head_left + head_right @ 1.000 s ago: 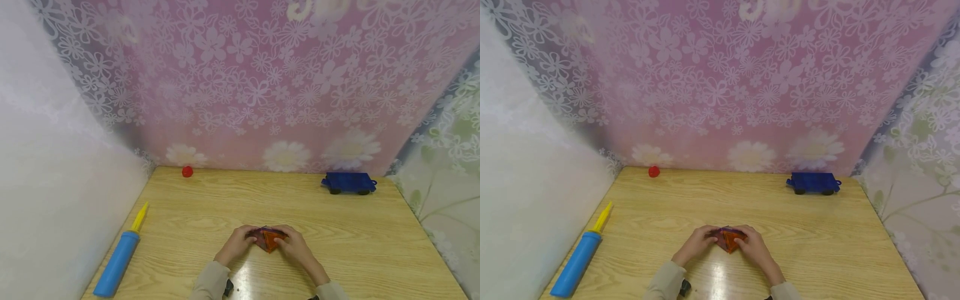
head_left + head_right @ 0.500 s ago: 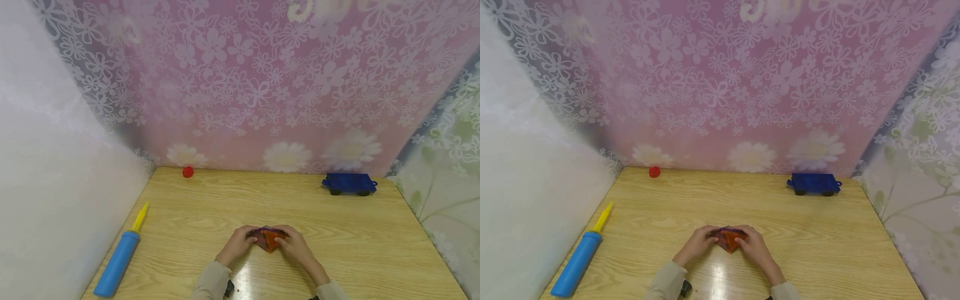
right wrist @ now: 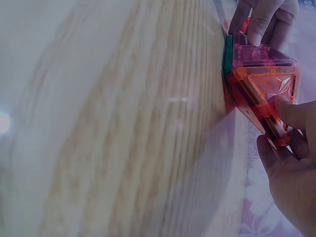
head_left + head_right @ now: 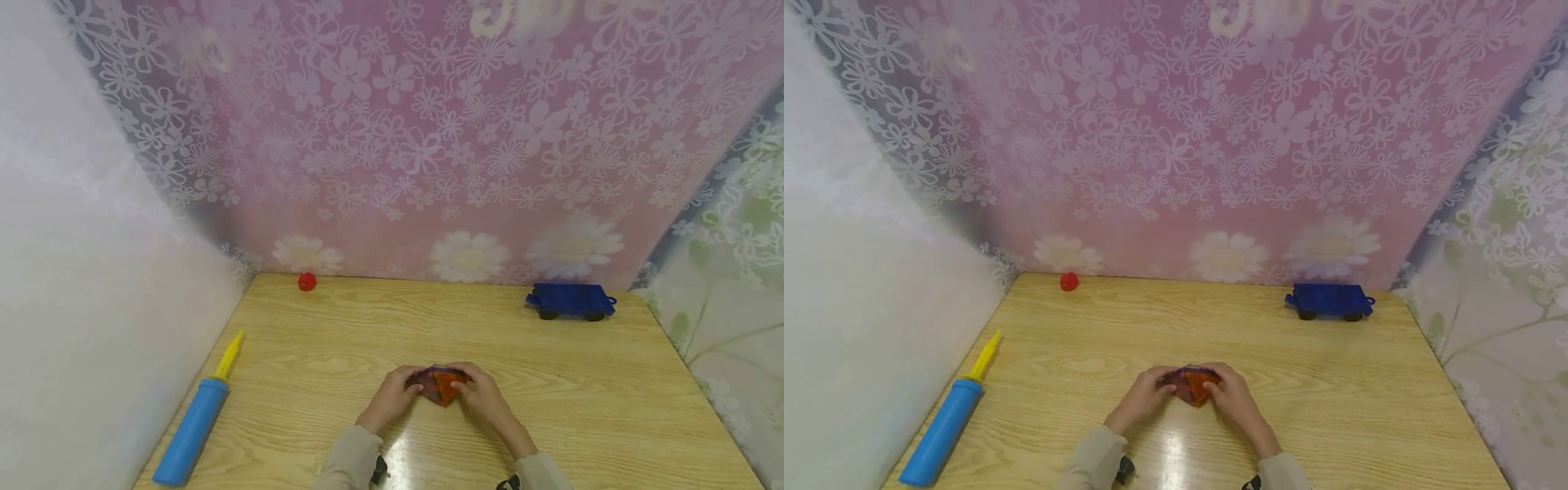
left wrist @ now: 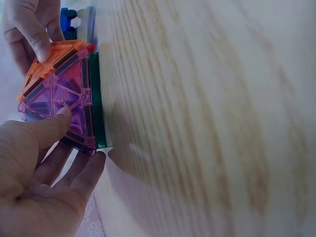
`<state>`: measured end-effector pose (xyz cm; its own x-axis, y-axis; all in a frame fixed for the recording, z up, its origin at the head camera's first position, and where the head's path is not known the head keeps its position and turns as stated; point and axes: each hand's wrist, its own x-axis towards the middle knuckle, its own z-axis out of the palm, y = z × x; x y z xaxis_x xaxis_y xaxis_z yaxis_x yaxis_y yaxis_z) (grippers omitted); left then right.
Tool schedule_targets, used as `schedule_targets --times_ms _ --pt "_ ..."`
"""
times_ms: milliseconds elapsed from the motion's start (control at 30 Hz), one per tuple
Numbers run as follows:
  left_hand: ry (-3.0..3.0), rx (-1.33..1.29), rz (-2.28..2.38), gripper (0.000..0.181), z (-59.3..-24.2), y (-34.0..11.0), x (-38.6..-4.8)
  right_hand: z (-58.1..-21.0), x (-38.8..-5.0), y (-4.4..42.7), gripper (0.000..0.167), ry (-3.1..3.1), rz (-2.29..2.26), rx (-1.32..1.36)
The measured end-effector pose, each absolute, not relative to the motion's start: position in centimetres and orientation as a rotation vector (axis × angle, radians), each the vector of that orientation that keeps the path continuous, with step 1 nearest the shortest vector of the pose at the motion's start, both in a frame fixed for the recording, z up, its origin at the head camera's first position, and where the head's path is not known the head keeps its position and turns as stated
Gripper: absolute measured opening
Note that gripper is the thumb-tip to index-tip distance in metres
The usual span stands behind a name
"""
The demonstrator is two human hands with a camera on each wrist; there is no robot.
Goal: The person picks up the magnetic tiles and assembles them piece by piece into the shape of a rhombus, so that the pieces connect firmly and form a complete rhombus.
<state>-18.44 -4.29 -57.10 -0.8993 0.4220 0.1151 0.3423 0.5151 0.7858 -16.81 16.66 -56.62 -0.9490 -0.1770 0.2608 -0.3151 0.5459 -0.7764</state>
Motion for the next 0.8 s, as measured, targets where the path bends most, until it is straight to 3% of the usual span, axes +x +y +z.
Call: schedule_targets --times_ms 533,800 --pt "2.662 0.667 1.327 0.033 -56.8 -4.04 -18.51 -56.65 -16.77 16.67 0.031 -2.569 1.277 0.488" --pt "2.693 0.696 1.284 0.034 -56.79 -4.12 -18.52 -56.63 -16.8 16.73 0.035 -2.622 1.363 0.396"
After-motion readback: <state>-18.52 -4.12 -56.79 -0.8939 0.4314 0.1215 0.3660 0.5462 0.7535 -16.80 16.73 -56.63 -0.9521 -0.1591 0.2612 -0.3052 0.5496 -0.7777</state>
